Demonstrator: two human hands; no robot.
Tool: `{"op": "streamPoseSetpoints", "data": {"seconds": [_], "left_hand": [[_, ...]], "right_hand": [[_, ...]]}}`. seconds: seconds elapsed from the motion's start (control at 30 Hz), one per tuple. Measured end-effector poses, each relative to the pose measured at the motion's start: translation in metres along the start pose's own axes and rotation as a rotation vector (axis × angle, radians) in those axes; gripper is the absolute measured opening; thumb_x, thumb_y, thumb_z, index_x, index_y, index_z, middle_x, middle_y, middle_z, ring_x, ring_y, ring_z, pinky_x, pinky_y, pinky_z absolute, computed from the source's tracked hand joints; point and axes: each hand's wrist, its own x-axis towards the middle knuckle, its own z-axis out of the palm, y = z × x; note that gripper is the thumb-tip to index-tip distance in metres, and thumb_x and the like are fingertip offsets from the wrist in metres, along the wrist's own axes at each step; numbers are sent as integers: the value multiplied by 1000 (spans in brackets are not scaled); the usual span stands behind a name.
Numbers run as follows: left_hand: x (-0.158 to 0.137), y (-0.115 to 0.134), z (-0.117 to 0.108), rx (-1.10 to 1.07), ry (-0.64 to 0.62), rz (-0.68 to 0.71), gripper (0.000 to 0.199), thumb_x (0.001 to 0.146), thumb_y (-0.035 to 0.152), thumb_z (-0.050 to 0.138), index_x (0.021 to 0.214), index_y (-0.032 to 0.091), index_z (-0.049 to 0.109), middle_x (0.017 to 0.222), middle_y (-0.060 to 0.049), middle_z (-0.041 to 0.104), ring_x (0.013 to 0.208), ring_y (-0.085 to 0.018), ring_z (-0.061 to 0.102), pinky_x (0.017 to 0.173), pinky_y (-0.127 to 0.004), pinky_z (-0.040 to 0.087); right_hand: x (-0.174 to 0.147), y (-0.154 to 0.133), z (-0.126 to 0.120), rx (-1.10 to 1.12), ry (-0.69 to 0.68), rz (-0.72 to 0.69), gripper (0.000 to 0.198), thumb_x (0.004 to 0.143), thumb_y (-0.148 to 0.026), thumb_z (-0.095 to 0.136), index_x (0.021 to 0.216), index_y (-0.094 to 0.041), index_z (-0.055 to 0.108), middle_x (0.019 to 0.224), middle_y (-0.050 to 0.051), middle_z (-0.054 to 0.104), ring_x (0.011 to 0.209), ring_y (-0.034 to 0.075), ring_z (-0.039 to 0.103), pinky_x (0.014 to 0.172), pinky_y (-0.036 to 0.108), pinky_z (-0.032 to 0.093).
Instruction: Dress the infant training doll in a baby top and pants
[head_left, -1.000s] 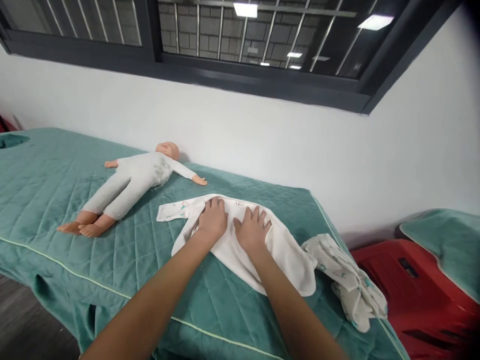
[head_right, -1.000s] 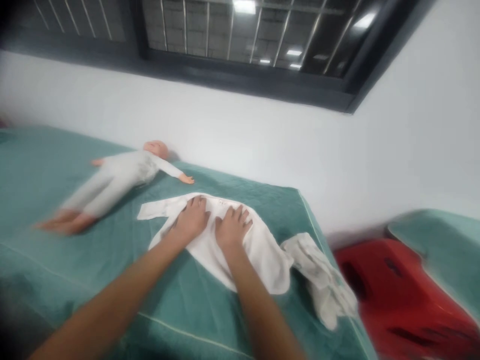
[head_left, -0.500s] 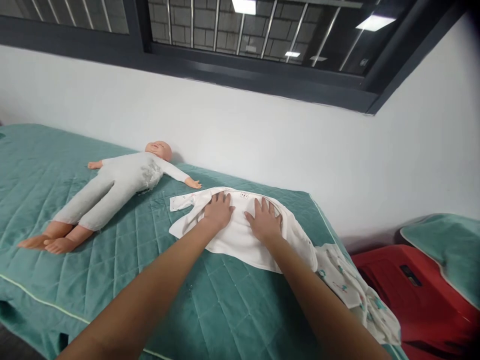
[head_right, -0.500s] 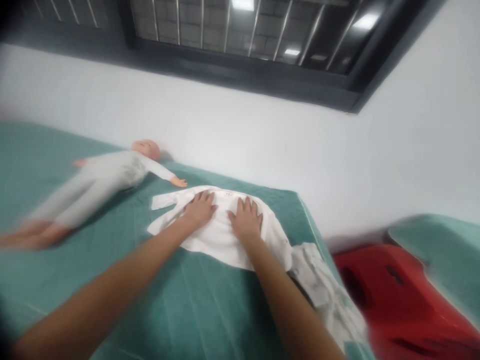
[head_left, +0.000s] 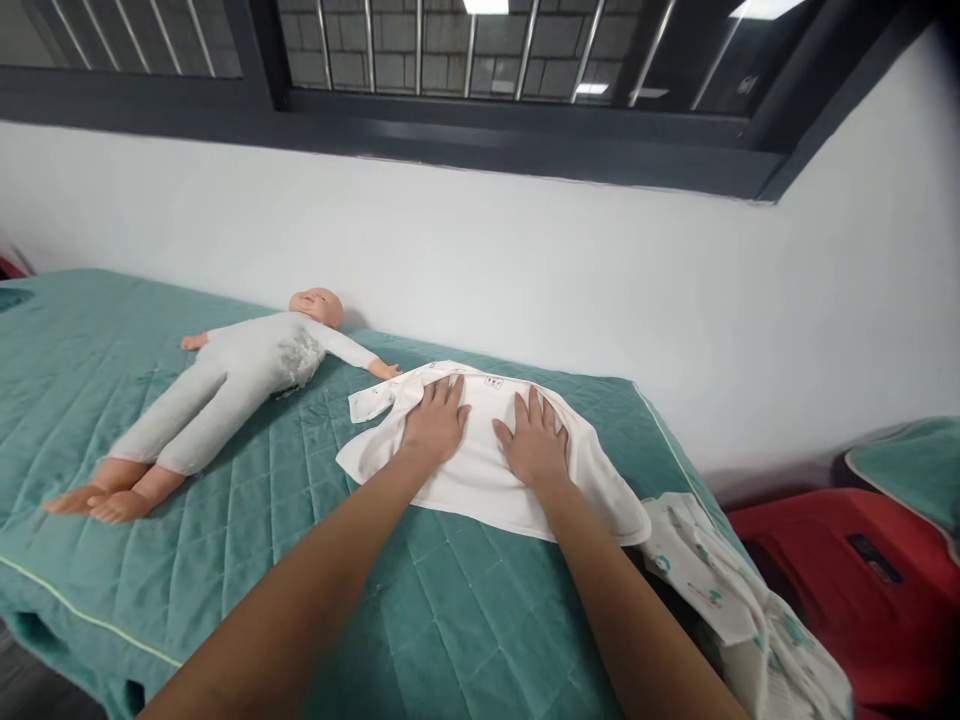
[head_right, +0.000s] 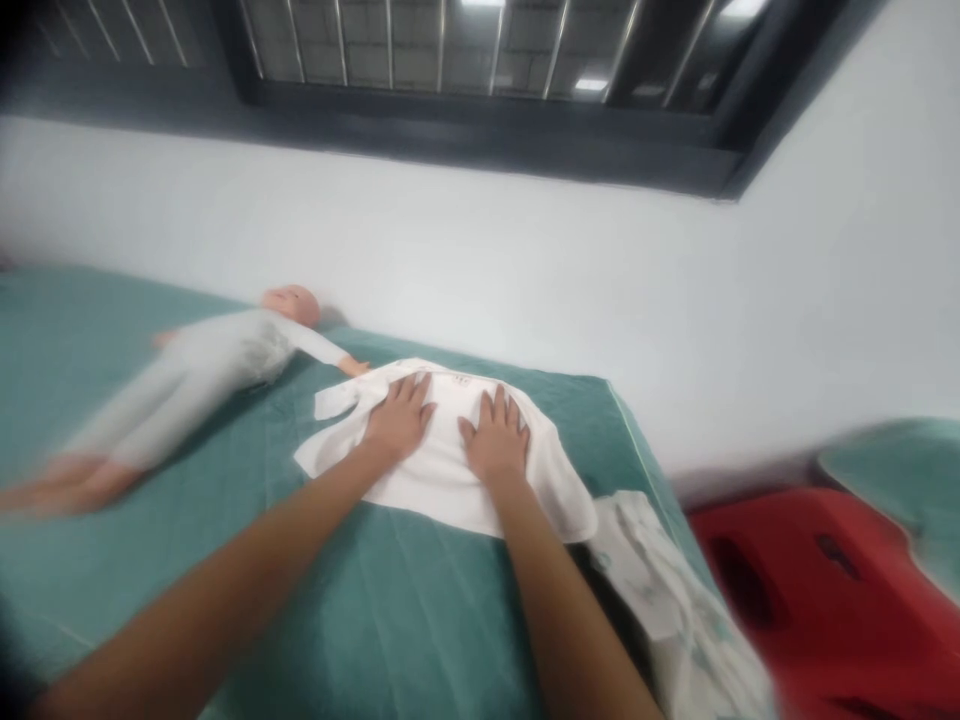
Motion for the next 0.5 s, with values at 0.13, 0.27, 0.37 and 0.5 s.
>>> {"op": "streamPoseSetpoints", "data": {"seconds": [0.13, 0.27, 0.37, 0.5], "left_hand": [[2, -2, 2, -22, -15, -32, 61, 100, 44, 23, 157, 22, 20, 161, -7, 29, 146, -34, 24, 115, -50, 33], [3, -4, 1, -35, 18, -56, 59, 100, 43, 22, 155, 21, 26, 158, -8, 35, 142, -34, 31, 114, -51, 34], [0, -3, -1, -27, 107, -41, 57, 101, 41, 22, 153, 19, 31, 154, -8, 41, 140, -32, 33, 115, -47, 34], [-3, -1, -2, -18, 161, -38, 57, 101, 41, 21, 152, 19, 33, 153, -7, 42, 140, -32, 33, 115, -45, 34]], "right_hand": [[0, -1, -1, 8, -13, -3, 71, 97, -58, 19, 158, -23, 14, 166, 3, -2, 151, 30, 7, 114, 58, 24], [-2, 4, -4, 5, 7, -10, 68, 97, -57, 17, 157, -25, 15, 166, 2, 1, 150, 30, 9, 114, 57, 24], [-4, 7, -7, -12, 62, -22, 64, 99, -53, 17, 157, -26, 16, 166, 1, 3, 149, 30, 13, 114, 56, 25], [-5, 9, -8, -26, 97, -26, 62, 99, -48, 21, 157, -26, 16, 166, 1, 3, 148, 31, 15, 113, 54, 26]]}}
